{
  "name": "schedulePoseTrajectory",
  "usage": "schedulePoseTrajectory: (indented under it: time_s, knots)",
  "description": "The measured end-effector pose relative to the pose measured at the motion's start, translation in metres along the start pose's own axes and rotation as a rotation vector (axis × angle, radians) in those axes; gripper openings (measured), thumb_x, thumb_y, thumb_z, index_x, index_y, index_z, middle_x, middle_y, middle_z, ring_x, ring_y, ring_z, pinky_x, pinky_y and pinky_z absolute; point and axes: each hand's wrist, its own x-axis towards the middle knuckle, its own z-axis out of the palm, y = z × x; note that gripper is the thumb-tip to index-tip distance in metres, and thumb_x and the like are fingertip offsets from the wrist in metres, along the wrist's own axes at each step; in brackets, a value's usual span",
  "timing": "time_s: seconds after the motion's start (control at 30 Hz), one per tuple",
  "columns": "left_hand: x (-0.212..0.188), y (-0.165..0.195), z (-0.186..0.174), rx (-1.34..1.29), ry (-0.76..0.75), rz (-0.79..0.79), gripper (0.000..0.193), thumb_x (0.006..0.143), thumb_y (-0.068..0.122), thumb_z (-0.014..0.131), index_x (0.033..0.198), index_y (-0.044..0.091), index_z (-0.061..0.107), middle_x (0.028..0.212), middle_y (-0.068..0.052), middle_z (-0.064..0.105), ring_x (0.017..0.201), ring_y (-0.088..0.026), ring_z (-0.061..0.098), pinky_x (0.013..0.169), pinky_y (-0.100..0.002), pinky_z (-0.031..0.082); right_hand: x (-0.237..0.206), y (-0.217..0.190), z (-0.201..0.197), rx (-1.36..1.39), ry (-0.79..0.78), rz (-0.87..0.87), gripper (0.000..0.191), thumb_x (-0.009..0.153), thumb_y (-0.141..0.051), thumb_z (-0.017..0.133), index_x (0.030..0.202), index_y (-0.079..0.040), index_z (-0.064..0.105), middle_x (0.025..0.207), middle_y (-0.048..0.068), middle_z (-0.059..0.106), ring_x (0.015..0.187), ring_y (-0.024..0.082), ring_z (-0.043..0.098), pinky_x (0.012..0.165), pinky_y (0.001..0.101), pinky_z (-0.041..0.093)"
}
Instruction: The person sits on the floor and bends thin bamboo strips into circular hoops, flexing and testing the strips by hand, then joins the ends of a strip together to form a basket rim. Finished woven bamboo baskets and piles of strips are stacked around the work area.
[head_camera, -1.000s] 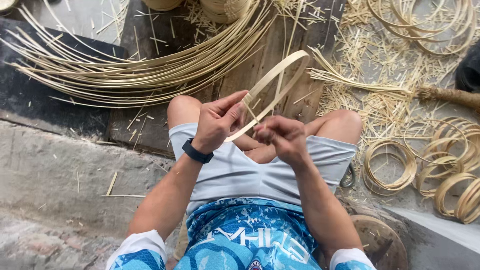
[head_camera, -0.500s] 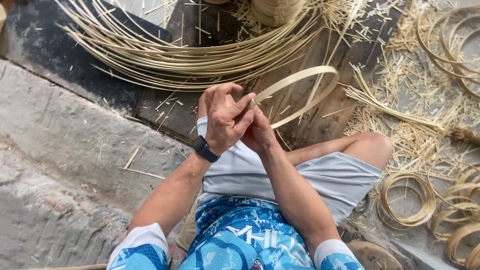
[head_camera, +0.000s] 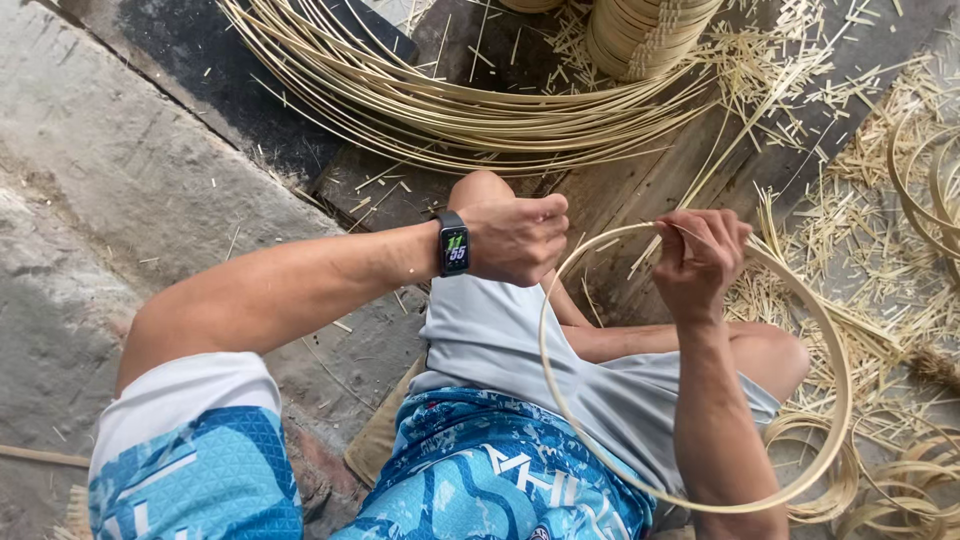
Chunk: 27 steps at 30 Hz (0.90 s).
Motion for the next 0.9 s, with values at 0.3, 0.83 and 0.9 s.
schedulePoseTrajectory:
  time_s: [0.3,0.83,0.9]
  knots:
    - [0.044,0.027,0.027,-0.809,0.417,-0.781,0.037,0.088,0.026,0.075,0.108,-0.005,0.075,0.090,-0.015,0.071,0.086,-0.035,0.067,0.079,-0.043,0.051,0.007,-0.061,-0.025,-0.226,-0.020,-0.138,0.006,0.094,-0.012,0.077,0.097,-0.011,0.072,0.095,0.004,0.070,0.096,0.026,0.060,0.091,0.0416,0.040]
    - [0.103,0.098,0.078,-1.110,0.273,-0.888,0.021,0.089,0.005,0.068,0.108,0.005,0.075,0.088,-0.021,0.069,0.082,-0.039,0.068,0.074,-0.047,0.055,-0.011,-0.024,-0.034,-0.195,-0.428,0.528,0.008,0.092,-0.026,0.076,0.090,-0.018,0.077,0.059,0.009,0.064,0.056,0.028,0.063,0.061,0.0435,0.049]
    - [0.105,0.095,0.080,-1.136,0.193,-0.902,0.021,0.090,0.006,0.066,0.109,0.006,0.075,0.090,-0.022,0.067,0.086,-0.040,0.067,0.077,-0.048,0.054,-0.017,-0.028,-0.039,-0.122,-0.298,0.342,0.013,0.096,-0.021,0.077,0.106,-0.013,0.073,0.071,0.007,0.067,0.063,0.025,0.064,0.066,0.0417,0.048]
